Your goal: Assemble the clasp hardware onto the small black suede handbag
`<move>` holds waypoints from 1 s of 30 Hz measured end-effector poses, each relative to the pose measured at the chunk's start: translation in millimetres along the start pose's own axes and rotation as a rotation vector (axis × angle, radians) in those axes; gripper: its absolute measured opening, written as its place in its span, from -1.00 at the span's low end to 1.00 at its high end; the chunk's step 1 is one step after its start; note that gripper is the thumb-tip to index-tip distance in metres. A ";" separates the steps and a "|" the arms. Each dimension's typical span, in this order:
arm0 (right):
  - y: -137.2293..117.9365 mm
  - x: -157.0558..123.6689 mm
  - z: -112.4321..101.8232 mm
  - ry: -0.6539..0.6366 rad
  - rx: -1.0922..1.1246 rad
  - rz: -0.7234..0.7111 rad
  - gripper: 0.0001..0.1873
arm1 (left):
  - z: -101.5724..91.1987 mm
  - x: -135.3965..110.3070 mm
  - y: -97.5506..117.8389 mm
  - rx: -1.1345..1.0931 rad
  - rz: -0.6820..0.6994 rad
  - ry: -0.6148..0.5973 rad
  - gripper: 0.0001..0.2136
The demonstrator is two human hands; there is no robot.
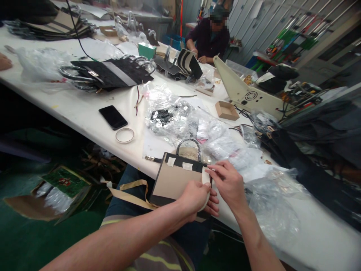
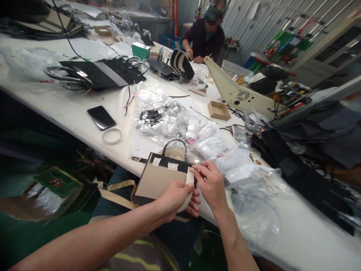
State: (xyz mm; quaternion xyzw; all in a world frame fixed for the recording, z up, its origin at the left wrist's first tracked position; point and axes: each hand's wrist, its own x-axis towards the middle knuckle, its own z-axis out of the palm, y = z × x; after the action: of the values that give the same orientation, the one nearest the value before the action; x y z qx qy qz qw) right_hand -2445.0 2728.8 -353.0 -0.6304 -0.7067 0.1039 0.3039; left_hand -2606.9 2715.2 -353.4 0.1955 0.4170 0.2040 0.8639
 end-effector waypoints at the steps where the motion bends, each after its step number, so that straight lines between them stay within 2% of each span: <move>1: 0.2 -1.8 -1.6 -0.043 -0.011 -0.035 -0.79 | -0.1 -0.4 0.1 0.004 0.001 0.002 -0.62; 7: 3.8 3.4 -8.7 -0.225 -0.068 -0.128 -0.77 | -2.8 -5.3 2.5 0.016 0.015 -0.006 -0.66; 11: 0.2 10.5 -11.1 -0.295 -0.148 -0.165 -0.67 | -4.0 -3.7 1.8 0.059 -0.004 -0.026 -0.67; 18: -8.7 17.5 -13.1 -0.400 -0.184 -0.118 -0.60 | -5.1 1.1 -1.9 0.117 -0.035 -0.049 -0.65; 26: -21.5 19.2 -8.0 -0.451 -0.400 -0.044 -0.63 | -7.5 -2.9 14.0 0.142 -0.065 -0.074 -0.68; 30: -28.2 19.1 -6.4 -0.446 -0.433 -0.033 -0.63 | -12.5 -15.4 16.0 0.119 -0.029 -0.073 -0.72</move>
State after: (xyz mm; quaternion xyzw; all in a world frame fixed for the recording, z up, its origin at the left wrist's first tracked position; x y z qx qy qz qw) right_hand -2465.1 2740.3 -327.3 -0.6306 -0.7717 0.0820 0.0017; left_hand -2628.7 2722.8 -342.6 0.2480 0.3993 0.1589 0.8682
